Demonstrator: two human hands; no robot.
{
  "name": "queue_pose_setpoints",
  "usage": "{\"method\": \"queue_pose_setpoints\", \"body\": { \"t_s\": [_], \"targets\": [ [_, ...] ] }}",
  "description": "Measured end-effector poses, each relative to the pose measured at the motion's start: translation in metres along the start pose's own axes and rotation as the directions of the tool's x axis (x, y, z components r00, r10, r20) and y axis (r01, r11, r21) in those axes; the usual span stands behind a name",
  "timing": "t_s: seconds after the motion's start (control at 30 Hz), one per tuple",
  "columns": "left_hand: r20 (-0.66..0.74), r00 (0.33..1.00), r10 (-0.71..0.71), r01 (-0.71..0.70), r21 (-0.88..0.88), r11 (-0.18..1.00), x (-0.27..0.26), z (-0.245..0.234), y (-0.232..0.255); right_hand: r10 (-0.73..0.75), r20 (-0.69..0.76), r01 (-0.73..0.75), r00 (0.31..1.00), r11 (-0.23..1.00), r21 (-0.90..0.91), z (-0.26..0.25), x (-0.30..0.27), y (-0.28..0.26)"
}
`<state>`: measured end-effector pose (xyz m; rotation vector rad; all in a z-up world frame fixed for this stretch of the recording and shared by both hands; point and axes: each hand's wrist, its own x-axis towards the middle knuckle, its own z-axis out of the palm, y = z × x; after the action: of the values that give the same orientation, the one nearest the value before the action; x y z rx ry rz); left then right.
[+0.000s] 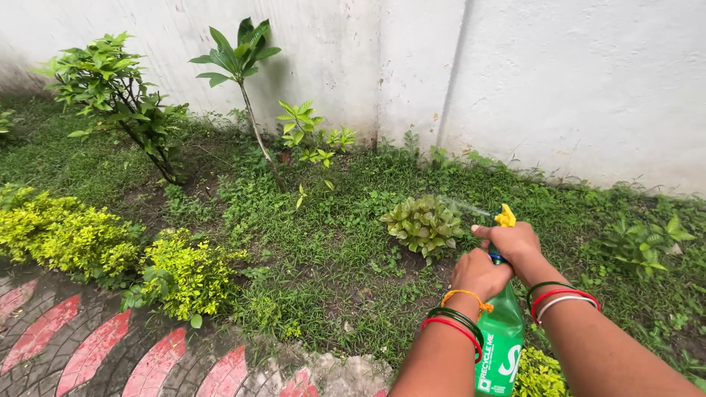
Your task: The person sprays liquid from a plastic bottle onto various bushes and small plants along a paved walkway before finally spraying their own hand.
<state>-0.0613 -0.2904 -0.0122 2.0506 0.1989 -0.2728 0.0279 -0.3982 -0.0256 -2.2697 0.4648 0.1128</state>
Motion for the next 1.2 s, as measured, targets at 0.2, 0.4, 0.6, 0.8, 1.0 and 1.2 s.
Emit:
{"method": "queue_pose_setpoints", "body": {
  "t_s": [0.2,0.4,0.6,0.8,1.0,1.2],
  "targets": [
    [-0.002,1.000,0.000,0.000,0.008,1.000,0.022,-0.001,-0.014,0.054,0.012,-0.054,0.998,0.998,0.033,0.007,-0.007,-0.015],
    [-0.009,1.000,0.003,-0.002,0.020,1.000,0.019,-0.002,-0.023,0.012,0.186,-0.059,0.983,0.967,0.249,0.023,0.006,0.002],
    [-0.006,0.998,-0.070,0.070,0.004,0.998,0.029,0.008,-0.024,0.075,0.058,-0.078,0.995,0.996,0.053,0.016,-0.010,-0.015],
    [-0.064,0.995,-0.076,0.073,-0.046,0.996,0.025,0.007,-0.004,-0.039,0.247,-0.028,0.968,0.964,0.264,0.019,0.046,0.003],
    [-0.063,0.991,-0.115,0.111,-0.069,0.991,0.034,0.031,0.001,0.039,0.097,-0.036,0.995,0.999,-0.025,-0.004,0.016,-0.013],
    [-0.058,0.986,-0.155,0.147,-0.124,0.981,0.016,0.034,0.015,-0.038,0.265,0.000,0.964,0.990,0.139,0.003,0.061,0.023]
  ]
}}
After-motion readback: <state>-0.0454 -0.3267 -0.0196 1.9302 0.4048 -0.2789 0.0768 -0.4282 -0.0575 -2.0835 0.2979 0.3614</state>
